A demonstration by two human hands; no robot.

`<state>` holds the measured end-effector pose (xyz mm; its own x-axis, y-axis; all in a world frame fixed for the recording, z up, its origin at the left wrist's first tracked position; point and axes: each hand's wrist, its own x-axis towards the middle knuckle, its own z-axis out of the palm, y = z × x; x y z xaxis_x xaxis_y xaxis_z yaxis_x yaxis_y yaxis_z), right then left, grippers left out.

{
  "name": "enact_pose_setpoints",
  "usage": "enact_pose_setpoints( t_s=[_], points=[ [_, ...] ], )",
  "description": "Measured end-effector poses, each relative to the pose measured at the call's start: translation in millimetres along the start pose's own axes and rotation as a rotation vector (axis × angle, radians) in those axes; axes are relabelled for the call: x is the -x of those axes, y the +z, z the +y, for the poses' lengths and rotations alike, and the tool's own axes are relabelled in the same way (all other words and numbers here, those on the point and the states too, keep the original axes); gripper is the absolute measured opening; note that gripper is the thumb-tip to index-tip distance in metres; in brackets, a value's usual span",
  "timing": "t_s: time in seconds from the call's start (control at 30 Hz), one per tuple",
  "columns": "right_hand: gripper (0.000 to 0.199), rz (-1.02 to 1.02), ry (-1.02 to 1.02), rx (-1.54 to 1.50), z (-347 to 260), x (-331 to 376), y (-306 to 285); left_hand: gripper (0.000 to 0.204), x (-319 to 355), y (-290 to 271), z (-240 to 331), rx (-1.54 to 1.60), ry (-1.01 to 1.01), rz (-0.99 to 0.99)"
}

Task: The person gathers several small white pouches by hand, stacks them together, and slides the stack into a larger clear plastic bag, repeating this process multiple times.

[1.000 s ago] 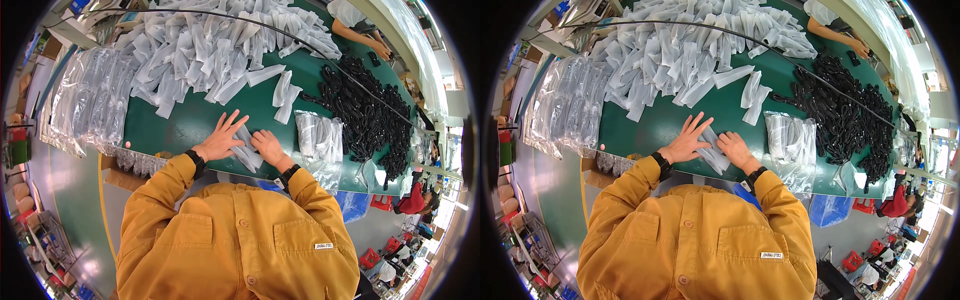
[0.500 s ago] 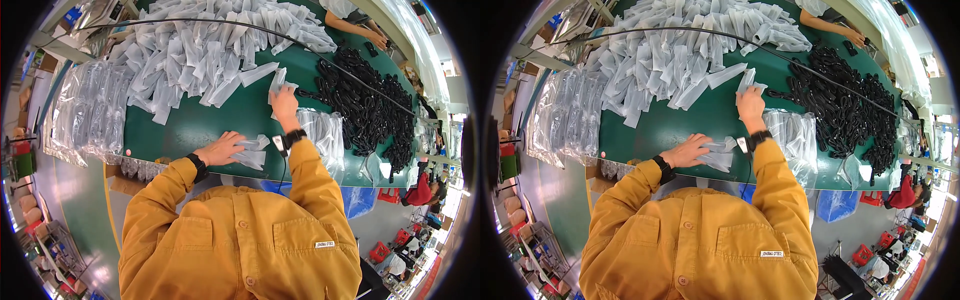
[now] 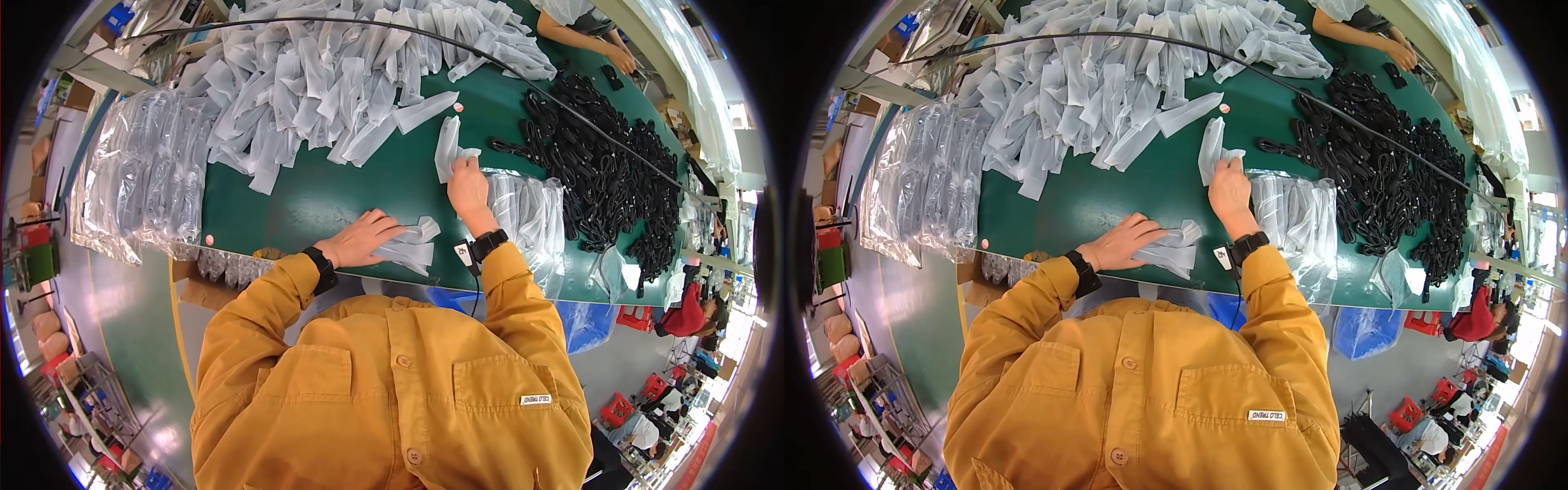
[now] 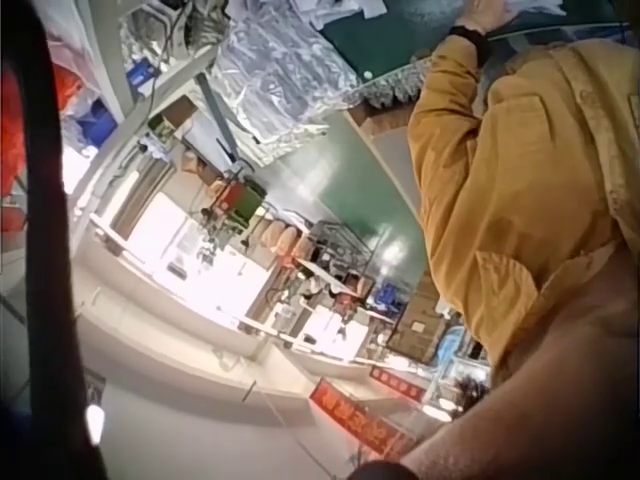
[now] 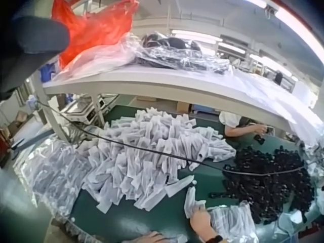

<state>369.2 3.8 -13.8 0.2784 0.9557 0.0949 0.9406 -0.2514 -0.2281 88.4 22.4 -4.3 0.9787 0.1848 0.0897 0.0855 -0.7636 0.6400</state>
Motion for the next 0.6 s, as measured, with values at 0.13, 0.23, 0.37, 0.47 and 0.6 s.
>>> enact_pose_setpoints(
  t_s=[0.13, 0.23, 0.37, 0.47, 0.6],
  points=[
    [0.019, -0.045, -0.134, -0.364, -31, 16, -42, 0.078, 3, -4, 0, -0.082, 0.005, 0.051],
    [0.021, -0.25, -0.29, -0.552, -21, 52, -26, 0.078, 0, -2, 4, -0.106, -0.039, 0.08],
    [0.024, -0.425, -0.018, -0.71, -11, 83, -20, 0.078, 4, -1, 4, -0.119, -0.07, 0.109],
    [0.024, -0.357, 0.158, -0.636, 0, 98, -15, 0.078, 6, 1, 3, -0.118, -0.065, 0.117],
    [0.023, -0.131, 0.055, -0.448, -20, 94, -29, 0.076, 11, 5, 0, -0.117, -0.068, 0.135]
  ],
)
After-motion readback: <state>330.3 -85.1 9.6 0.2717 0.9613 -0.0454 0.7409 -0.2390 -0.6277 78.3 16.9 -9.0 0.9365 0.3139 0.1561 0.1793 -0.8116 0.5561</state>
